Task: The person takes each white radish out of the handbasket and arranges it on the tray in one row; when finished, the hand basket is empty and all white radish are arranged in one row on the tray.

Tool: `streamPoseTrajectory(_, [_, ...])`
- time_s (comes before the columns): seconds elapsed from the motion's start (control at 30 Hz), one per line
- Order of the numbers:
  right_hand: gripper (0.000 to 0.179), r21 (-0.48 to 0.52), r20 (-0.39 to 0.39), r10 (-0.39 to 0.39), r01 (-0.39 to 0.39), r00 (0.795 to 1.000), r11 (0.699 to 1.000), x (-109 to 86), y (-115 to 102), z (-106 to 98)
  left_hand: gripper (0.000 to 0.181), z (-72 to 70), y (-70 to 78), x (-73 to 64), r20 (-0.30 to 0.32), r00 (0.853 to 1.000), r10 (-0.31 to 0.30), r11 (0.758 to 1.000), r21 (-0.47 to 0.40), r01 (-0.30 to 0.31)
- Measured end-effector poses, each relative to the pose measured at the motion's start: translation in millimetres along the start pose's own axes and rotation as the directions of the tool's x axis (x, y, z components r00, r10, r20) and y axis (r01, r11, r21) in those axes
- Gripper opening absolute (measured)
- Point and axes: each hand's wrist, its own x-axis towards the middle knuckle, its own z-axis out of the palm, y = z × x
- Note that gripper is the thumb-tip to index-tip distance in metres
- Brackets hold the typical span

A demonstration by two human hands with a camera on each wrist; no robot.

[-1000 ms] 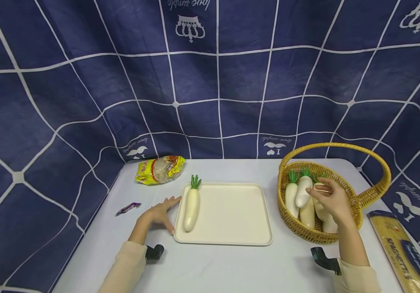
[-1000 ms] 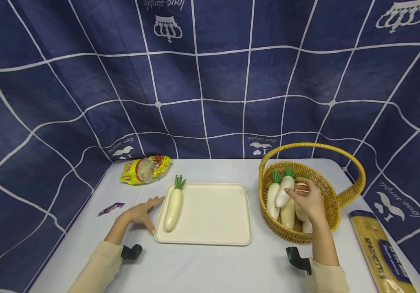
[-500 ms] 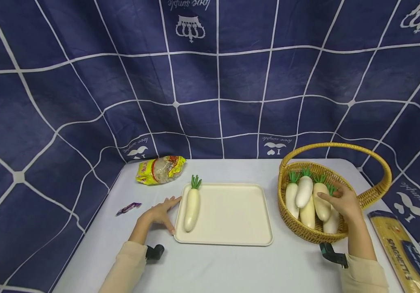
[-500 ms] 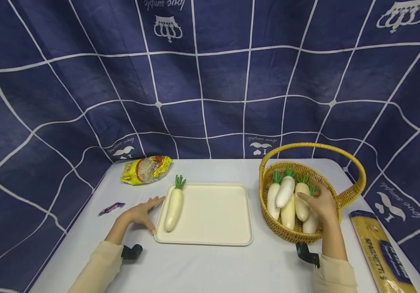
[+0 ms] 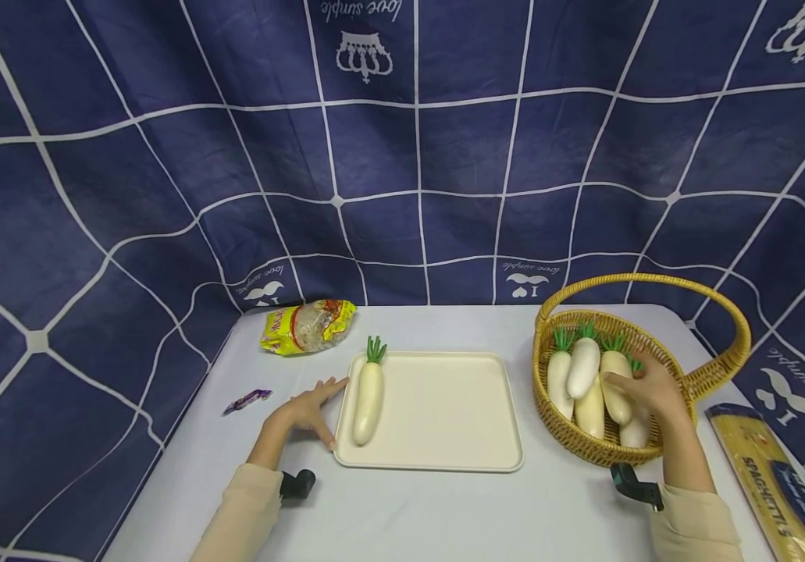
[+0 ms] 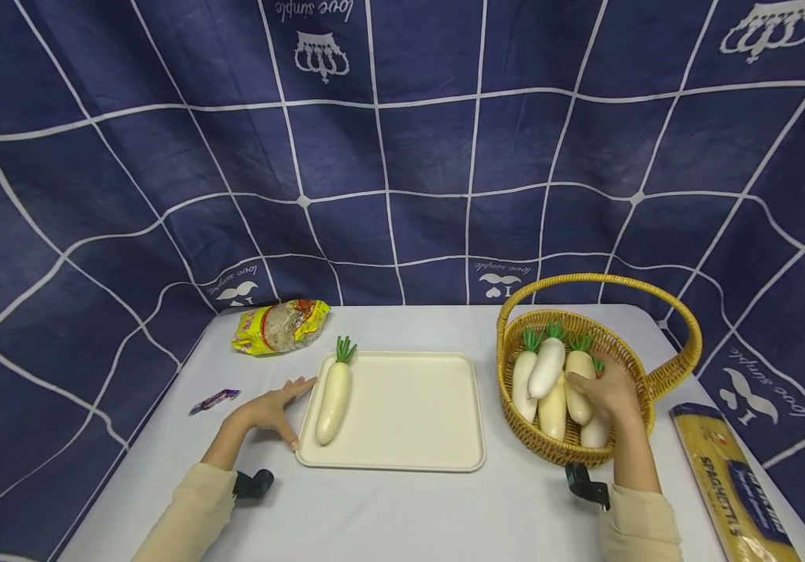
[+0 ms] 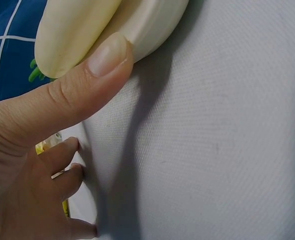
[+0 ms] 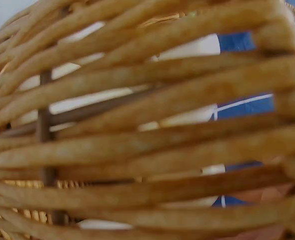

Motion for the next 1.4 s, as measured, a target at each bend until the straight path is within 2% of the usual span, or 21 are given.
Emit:
streamPoseTrajectory(0.17, [0.083,-0.020,0.016,-0.015,0.015,1.000,1.000,2.2,-1,-2,0.123,0.3,-0.9,-0.8,-0.003,1.000,-0.006,1.000,-0.002,0.006])
streamPoseTrajectory(0.47, [0.091,0.038,0.082,0.018,-0.021,0.996,0.999,7.4,1,-1,0.122,0.6,-0.9,-3.0,-0.003,1.000,-0.006,1.000,-0.016,0.006])
streamPoseTrajectory(0.7, [0.088,0.112,0.113,0.025,-0.037,0.993,0.993,10.0,2,0,0.122,0.4,0.2,-3.3,-0.006,1.000,-0.006,1.000,-0.010,0.006])
streamPoseTrajectory(0.9, [0.093,0.248,0.166,0.060,-0.101,0.984,0.963,10.6,7,-1,0.123,-0.2,3.7,-2.8,-0.009,1.000,-0.018,1.000,0.007,0.018])
streamPoseTrajectory(1.1, [0.097,0.334,0.189,0.087,-0.148,0.978,0.931,6.1,13,-4,0.123,-0.4,4.2,-2.2,-0.008,1.000,-0.015,1.000,0.015,0.016])
streamPoseTrajectory(1.27, [0.097,0.397,0.174,0.070,-0.135,0.982,0.908,-0.9,12,-5,0.123,-0.8,4.9,-1.2,-0.003,1.000,-0.024,0.999,0.028,0.024])
streamPoseTrajectory(1.4, [0.093,0.437,0.149,0.030,-0.093,0.988,0.895,-7.1,9,-2,0.123,-0.5,5.6,-1.4,-0.001,0.999,-0.035,0.999,0.025,0.035])
